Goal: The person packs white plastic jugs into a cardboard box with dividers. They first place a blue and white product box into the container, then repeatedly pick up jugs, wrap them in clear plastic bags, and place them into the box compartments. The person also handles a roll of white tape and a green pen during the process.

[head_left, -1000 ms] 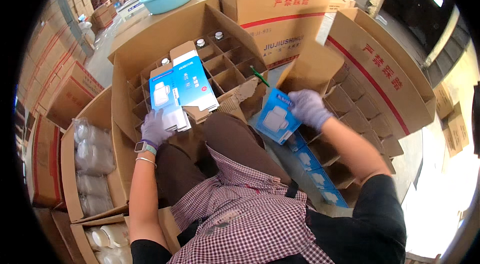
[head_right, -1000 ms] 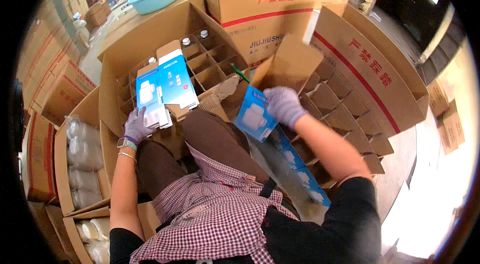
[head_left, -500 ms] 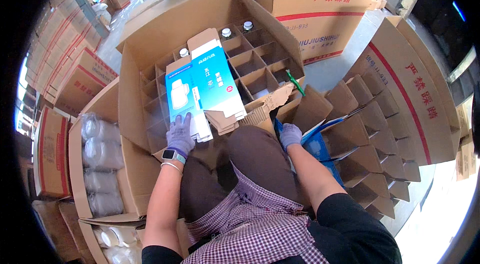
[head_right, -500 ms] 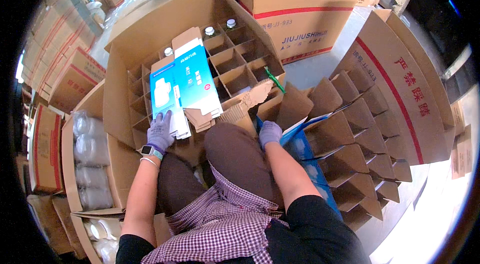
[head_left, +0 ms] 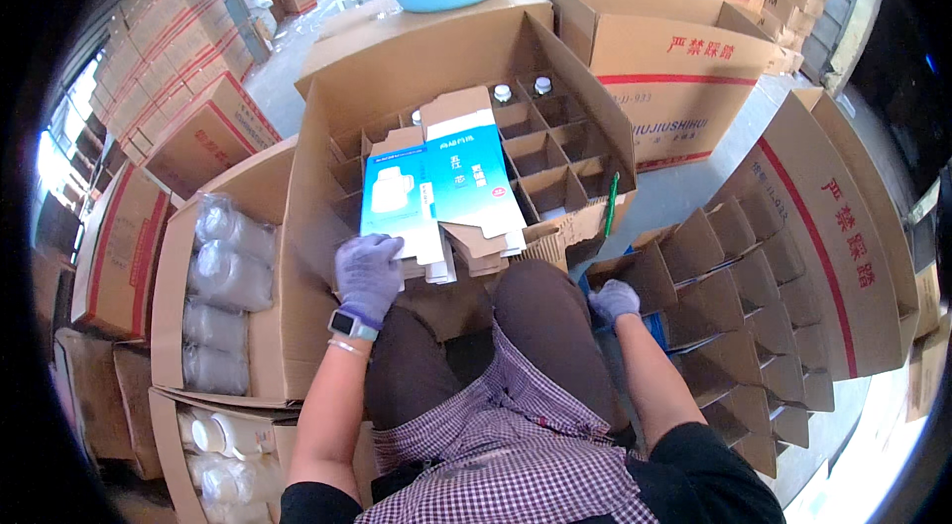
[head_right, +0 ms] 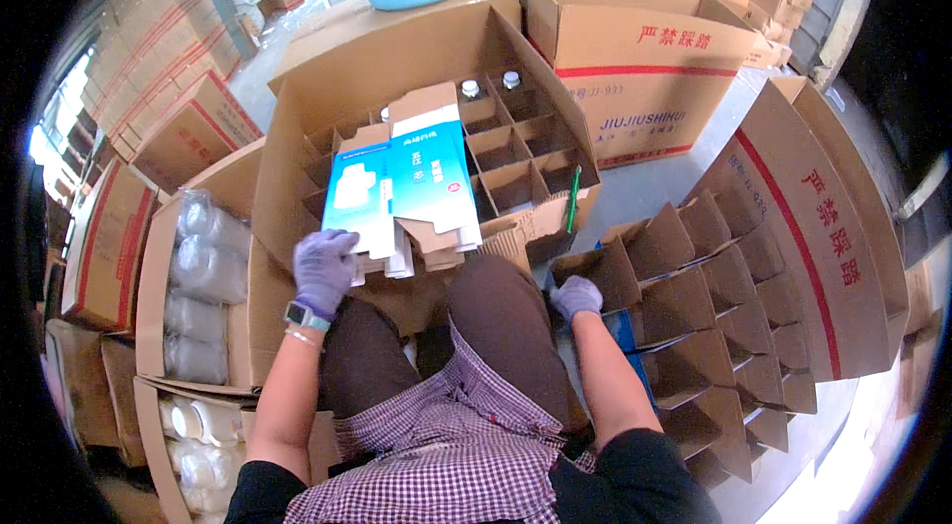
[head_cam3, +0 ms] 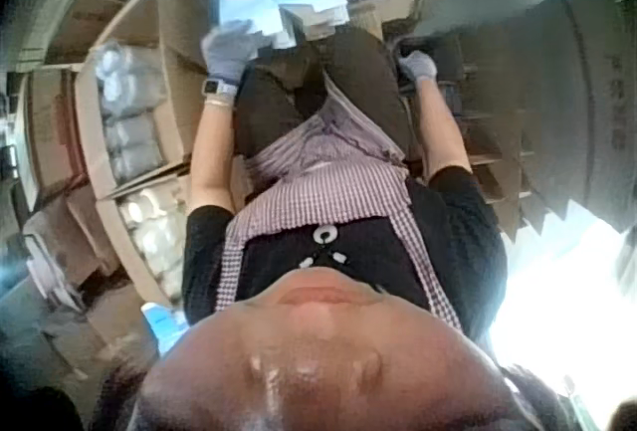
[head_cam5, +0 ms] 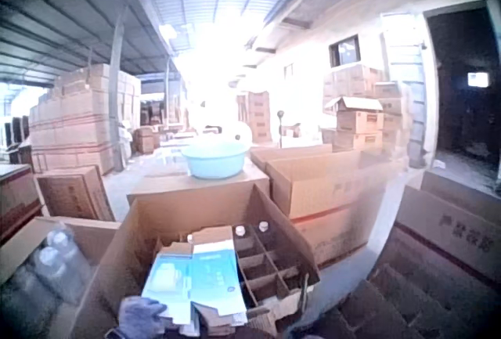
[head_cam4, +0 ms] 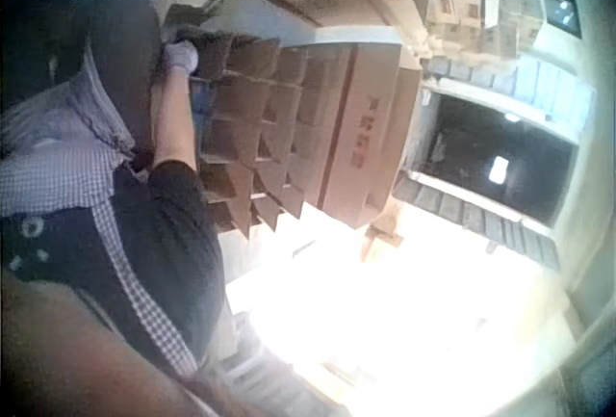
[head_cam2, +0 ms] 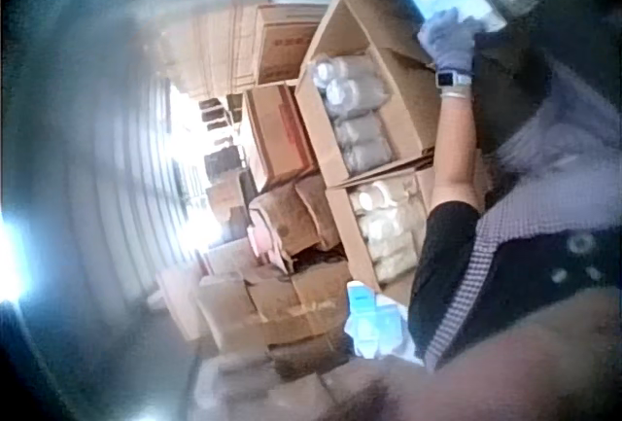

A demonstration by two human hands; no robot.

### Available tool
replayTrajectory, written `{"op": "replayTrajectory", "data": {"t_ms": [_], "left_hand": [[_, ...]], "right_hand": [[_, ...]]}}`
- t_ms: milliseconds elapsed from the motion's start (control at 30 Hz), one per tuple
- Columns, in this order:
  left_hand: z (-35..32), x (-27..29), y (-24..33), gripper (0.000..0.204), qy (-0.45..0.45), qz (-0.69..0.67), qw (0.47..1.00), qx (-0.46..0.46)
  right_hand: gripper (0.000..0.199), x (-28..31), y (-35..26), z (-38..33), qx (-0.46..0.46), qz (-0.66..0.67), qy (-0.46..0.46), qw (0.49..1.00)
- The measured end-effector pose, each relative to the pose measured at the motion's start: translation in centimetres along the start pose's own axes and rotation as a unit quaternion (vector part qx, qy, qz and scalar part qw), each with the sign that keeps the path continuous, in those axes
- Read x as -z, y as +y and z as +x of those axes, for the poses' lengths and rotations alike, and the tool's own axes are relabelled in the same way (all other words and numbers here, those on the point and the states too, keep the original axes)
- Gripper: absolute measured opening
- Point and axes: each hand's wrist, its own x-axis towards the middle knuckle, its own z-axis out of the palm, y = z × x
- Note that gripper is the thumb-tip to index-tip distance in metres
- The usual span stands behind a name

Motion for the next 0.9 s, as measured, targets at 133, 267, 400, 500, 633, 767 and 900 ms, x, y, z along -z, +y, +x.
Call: {"op": "replayTrajectory", "data": {"t_ms": [133, 267, 400, 500, 633, 767, 900], "left_hand": [[0.7, 12.9, 1.4, 0.014, 0.148, -0.011, 0.984, -0.097], [-0.4, 26.2, 4.0, 0.015, 0.085, -0.051, 0.981, -0.170], [-4.2, 34.3, 5.1, 0.034, 0.239, -0.084, 0.961, -0.108], [-7.1, 34.4, 4.5, 0.079, 0.376, -0.324, 0.864, -0.078], [-7.5, 30.5, 10.0, 0.090, 0.454, -0.320, 0.831, 0.016], [-6.9, 28.2, 13.5, 0.073, 0.492, -0.303, 0.813, -0.066], [-8.5, 27.5, 12.9, 0.054, 0.248, -0.438, 0.847, -0.173]], "right_hand": [[0.063, 10.6, -5.8, -6.9, 0.235, 0.192, 0.257, 0.917], [0.109, 20.9, -12.1, -17.8, 0.649, 0.218, 0.266, 0.678], [0.050, 25.1, -12.9, -26.8, 0.811, 0.252, 0.085, 0.520], [0.036, 25.1, -12.6, -32.1, 0.821, 0.339, 0.064, 0.455], [0.047, 23.9, -10.7, -36.2, 0.758, 0.467, -0.134, 0.436], [0.075, 23.2, -10.4, -35.2, 0.775, 0.481, -0.174, 0.371], [0.053, 23.7, -10.5, -36.7, 0.615, 0.451, 0.217, 0.609]]}}
